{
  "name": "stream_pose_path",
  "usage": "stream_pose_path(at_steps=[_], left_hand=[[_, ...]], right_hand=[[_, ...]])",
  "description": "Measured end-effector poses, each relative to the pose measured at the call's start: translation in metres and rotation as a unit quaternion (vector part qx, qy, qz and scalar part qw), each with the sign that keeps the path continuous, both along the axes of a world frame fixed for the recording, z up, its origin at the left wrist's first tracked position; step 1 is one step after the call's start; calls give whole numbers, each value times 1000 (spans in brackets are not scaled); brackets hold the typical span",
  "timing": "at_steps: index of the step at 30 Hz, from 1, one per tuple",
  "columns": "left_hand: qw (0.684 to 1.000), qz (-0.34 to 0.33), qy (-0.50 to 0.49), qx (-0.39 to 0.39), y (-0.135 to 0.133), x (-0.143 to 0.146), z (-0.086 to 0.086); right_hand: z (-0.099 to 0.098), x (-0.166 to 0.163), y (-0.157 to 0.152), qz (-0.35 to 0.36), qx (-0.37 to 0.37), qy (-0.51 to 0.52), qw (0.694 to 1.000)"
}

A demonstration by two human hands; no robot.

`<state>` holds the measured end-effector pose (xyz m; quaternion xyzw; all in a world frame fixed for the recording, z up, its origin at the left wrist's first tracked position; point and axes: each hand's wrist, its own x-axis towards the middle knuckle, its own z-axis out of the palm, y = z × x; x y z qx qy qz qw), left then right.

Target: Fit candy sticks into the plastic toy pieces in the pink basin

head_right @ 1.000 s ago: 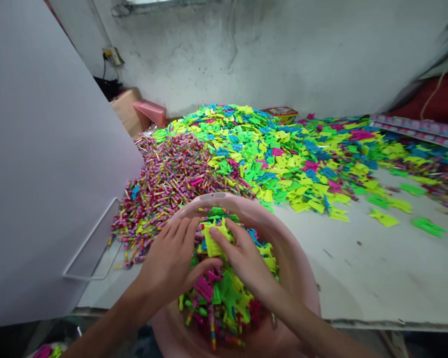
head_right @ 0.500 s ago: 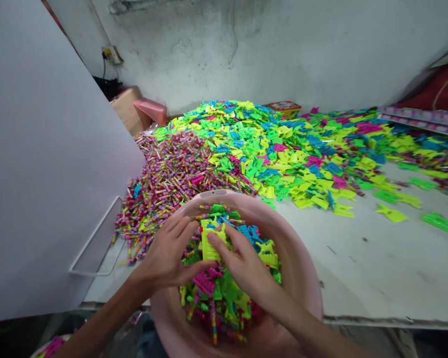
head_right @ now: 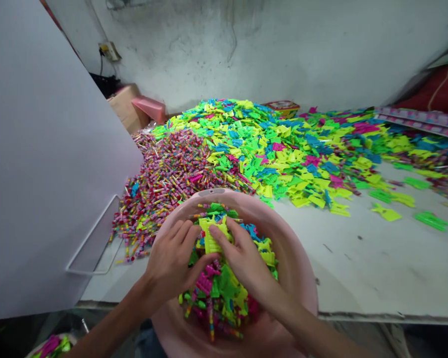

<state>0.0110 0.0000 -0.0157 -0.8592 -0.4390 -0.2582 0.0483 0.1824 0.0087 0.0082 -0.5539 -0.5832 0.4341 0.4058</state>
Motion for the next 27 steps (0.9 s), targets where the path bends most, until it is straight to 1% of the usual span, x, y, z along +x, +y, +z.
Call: stream_pose_path(at_steps=[2, 6, 9, 12, 14, 16, 17, 18, 19, 20, 21, 22, 23, 25, 27], left_hand=[[1000, -4, 0, -2, -1, 1, 2], [999, -40, -5, 15, 0, 0, 1], [1000, -22, -2, 21, 0, 1, -1], [1000, -13, -5, -6, -1, 1, 5], [998, -39, -37, -44, -1, -4, 14], [989, -68, -95, -92, 0, -14, 22], [983, -71, -130, -107, 4, -22, 24], [979, -59, -161, -112, 8, -32, 24], [977, -31, -180, -110, 15, -43, 21], [977, 9, -190, -99, 24, -55, 15], [978, 56, -179, -88, 35, -67, 6], [980, 102, -146, -90, 46, -78, -4], [980, 117, -129, -93, 57, -88, -16], [982, 124, -104, -93, 77, -101, -40], [987, 108, -86, -85, 91, -102, -60]], right_hand=[[-2, -1, 0, 1, 10, 5, 1000], [-7, 1, 0, 10, 11, -4, 1000], [-7, 2, 1, 12, 9, 4, 1000], [-2, 3, 1, 40, 28, 19, 999], [3, 9, 2, 71, 33, 3, 997], [8, 21, 7, 103, 42, -23, 993], [9, 31, 13, 106, 50, -35, 993], [8, 43, 21, 91, 60, -48, 993], [6, 57, 32, 59, 76, -64, 993], [1, 72, 46, 9, 89, -90, 992], [-6, 88, 62, -41, 115, -127, 984], [-16, 103, 79, -81, 148, -171, 971], [-27, 116, 96, -107, 172, -214, 956], [-52, 136, 124, -105, 168, -243, 950], [-76, 144, 139, -106, 169, -264, 944]])
